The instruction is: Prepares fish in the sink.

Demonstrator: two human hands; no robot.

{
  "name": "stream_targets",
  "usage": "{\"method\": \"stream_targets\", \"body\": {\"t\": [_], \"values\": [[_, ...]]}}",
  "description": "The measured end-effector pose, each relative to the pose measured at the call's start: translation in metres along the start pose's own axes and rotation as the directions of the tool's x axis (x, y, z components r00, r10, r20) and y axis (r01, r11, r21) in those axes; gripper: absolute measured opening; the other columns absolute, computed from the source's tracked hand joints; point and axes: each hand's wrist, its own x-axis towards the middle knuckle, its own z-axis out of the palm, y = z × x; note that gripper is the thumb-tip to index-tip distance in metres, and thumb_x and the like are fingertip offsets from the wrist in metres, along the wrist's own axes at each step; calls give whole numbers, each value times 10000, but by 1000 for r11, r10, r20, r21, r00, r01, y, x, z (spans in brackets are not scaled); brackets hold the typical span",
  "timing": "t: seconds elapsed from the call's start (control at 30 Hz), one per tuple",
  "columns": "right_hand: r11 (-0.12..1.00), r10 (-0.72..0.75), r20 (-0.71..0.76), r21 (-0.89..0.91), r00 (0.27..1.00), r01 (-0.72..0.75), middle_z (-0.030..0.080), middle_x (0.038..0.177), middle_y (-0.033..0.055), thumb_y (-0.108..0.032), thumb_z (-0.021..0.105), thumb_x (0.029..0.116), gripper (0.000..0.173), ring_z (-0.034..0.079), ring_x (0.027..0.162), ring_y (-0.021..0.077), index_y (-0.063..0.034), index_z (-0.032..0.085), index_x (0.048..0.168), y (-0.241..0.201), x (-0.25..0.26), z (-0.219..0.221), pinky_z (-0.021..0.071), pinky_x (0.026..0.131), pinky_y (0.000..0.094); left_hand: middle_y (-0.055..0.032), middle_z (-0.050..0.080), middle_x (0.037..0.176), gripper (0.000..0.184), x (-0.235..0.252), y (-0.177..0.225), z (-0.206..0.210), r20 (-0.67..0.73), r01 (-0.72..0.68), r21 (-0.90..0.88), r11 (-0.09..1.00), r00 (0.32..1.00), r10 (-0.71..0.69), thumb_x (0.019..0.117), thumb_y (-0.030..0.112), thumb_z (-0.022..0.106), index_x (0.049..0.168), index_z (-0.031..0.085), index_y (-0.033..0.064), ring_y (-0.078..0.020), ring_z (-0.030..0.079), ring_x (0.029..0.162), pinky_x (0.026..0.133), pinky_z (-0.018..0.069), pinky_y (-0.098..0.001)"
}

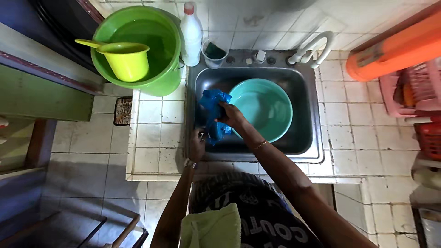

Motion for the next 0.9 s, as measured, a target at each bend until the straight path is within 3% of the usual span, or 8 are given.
{"method": "stream_targets", "body": {"t": [0.2, 0.3, 0.33, 0.43, 0.53, 0.73, 0.8, 0.9], "values": [[997, 25, -67, -72, 997, -30, 595, 1248, 215, -268, 568, 1053, 457, 652, 1005, 323, -45, 444, 1432, -19, 28, 7, 584, 779, 487, -270, 632, 1153, 303, 10, 12, -5, -26, 141, -115, 983, 989, -144, 1032, 56, 486, 1259, 549, -134, -273, 633, 1058, 961, 517, -402], [985, -58, 23, -159, 998, 61, 639, 1203, 171, -324, 569, 1051, 462, 674, 977, 259, -34, 485, 1401, -7, 34, -4, 587, 792, 431, -232, 593, 1258, 340, 21, 12, -4, -74, 357, -459, 814, 897, -436, 1076, 108, 445, 1365, 494, -63, -245, 604, 1118, 972, 519, -411], [966, -107, 104, -223, 989, 128, 631, 1292, 157, -336, 548, 1059, 487, 655, 1088, 255, -46, 469, 1442, -4, 32, -9, 557, 881, 442, -218, 586, 1279, 351, 25, 18, -5, -43, 406, -536, 741, 863, -504, 1095, 139, 420, 1400, 473, -28, -244, 603, 1117, 956, 525, -422], [850, -247, 224, -417, 943, 322, 586, 1438, 146, -308, 581, 1041, 596, 608, 1231, 294, -103, 374, 1561, 12, 12, -22, 525, 962, 499, -170, 614, 1174, 320, 36, 36, -2, 4, 442, -634, 635, 822, -569, 1108, 171, 404, 1373, 497, 17, -217, 630, 986, 841, 554, -398], [750, -327, 166, -553, 930, 363, 631, 1345, 213, -184, 595, 1042, 517, 663, 1139, 331, -27, 435, 1507, 31, -5, -31, 561, 916, 500, -142, 591, 1181, 320, 55, 56, -2, 9, 434, -699, 568, 800, -600, 1101, 199, 422, 1373, 479, 42, -211, 602, 977, 823, 529, -394], [772, -213, 96, -593, 972, 228, 706, 1129, 202, -127, 572, 1042, 330, 709, 974, 243, 45, 593, 1323, 49, -20, -53, 584, 874, 406, -149, 594, 1289, 353, 120, 67, -10, -29, 246, -542, 804, 950, -310, 1062, 146, 495, 1387, 504, 9, -212, 615, 1102, 928, 537, -411], [794, -194, 66, -575, 979, 196, 703, 1124, 202, -124, 574, 1042, 328, 708, 963, 234, 51, 589, 1319, 50, -23, -58, 584, 863, 391, -178, 439, 1560, 567, 138, 66, -22, 114, 105, -293, 950, 991, -74, 1051, 189, 548, 1566, 363, 37, -252, 481, 1399, 1150, 421, -429], [775, -125, 78, -615, 989, 146, 690, 1168, 211, -137, 554, 1055, 330, 708, 997, 249, 52, 585, 1324, 59, -23, -65, 581, 884, 396, -205, 499, 1519, 540, 147, 86, -39, 165, -17, 186, 982, 986, -15, 1063, 253, 553, 1543, 426, 43, -331, 490, 1405, 1178, 365, -508]]}}
